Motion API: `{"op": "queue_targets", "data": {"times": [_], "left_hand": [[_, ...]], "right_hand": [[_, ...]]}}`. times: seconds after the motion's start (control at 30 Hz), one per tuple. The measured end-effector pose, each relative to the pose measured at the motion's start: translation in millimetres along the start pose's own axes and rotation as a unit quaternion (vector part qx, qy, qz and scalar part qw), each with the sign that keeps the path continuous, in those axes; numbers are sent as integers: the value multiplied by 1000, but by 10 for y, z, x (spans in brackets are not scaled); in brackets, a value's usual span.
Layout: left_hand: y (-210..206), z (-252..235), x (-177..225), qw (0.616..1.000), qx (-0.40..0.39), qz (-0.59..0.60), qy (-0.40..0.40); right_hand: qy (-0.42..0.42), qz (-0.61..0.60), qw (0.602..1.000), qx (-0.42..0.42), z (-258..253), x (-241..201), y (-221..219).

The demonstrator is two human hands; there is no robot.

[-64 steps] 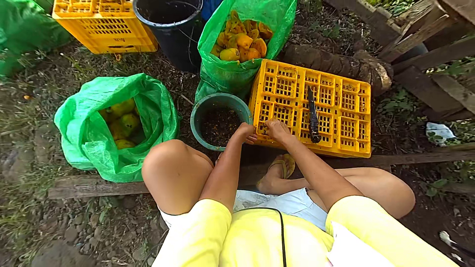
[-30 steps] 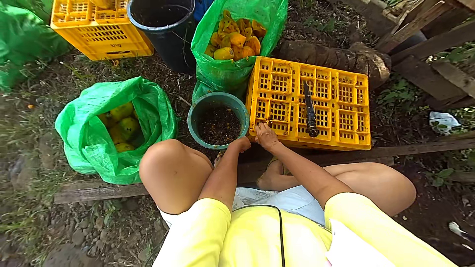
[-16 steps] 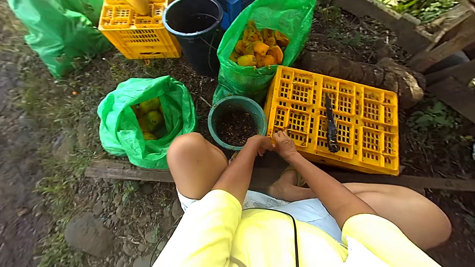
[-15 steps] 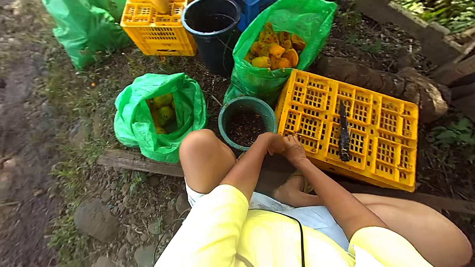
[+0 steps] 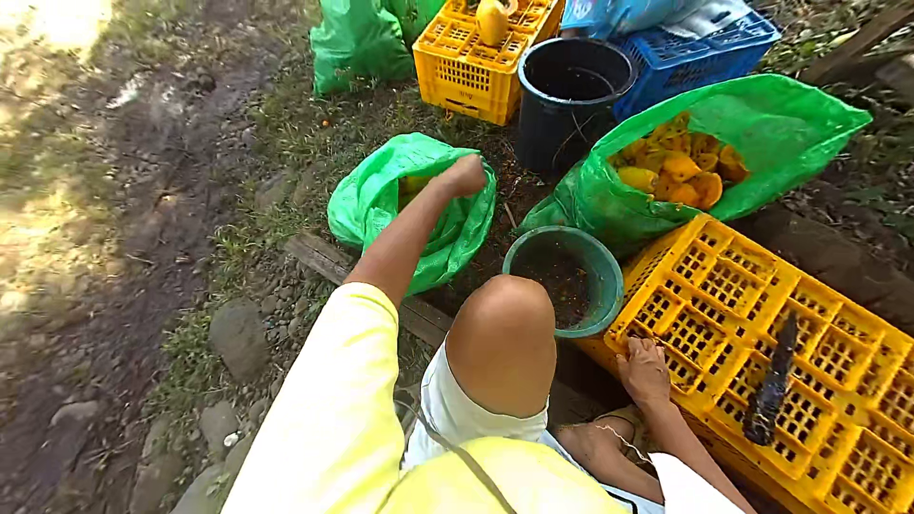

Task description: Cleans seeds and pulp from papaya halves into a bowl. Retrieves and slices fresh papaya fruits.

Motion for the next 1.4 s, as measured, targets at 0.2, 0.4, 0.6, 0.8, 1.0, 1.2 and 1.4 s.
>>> {"op": "queue_targets", "data": {"times": [0.2,0.4,0.6,0.8,1.0,1.2,1.4], "left_hand": [[-269,546,-1286,914,351,-87,184],[-459,174,-1862,849,338,-202,353],[-473,460,-2176,848,268,23,456],[-162,638,-1900,853,294,63,427],[114,1238,-1587,858,305,38,412],[389,1745,-759,893,295,53,337],[537,2059,-537,897,338,141,248]], "right_hand": [[-4,-3,1000,25,27,21,-24],[-2,-9,998,67,45,25,-101],[-20,-2,999,45,68,-60,-29],[-10,35,999,-3,-29,-118,-81],[-38,19,999,-33,-55,-197,-69],[-54,10,998,-41,-96,-220,-21],[-52,7,998,-24,-75,-185,-1]]}}
Point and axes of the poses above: each hand's wrist, its own z-axis away from the middle knuckle, its own y-axis out of the back of the hand, x = y × z, the point moved 4 cm from there along -z, towards the middle knuckle, and after that the axes turned 13 degrees about x, right-handed, at the moved point
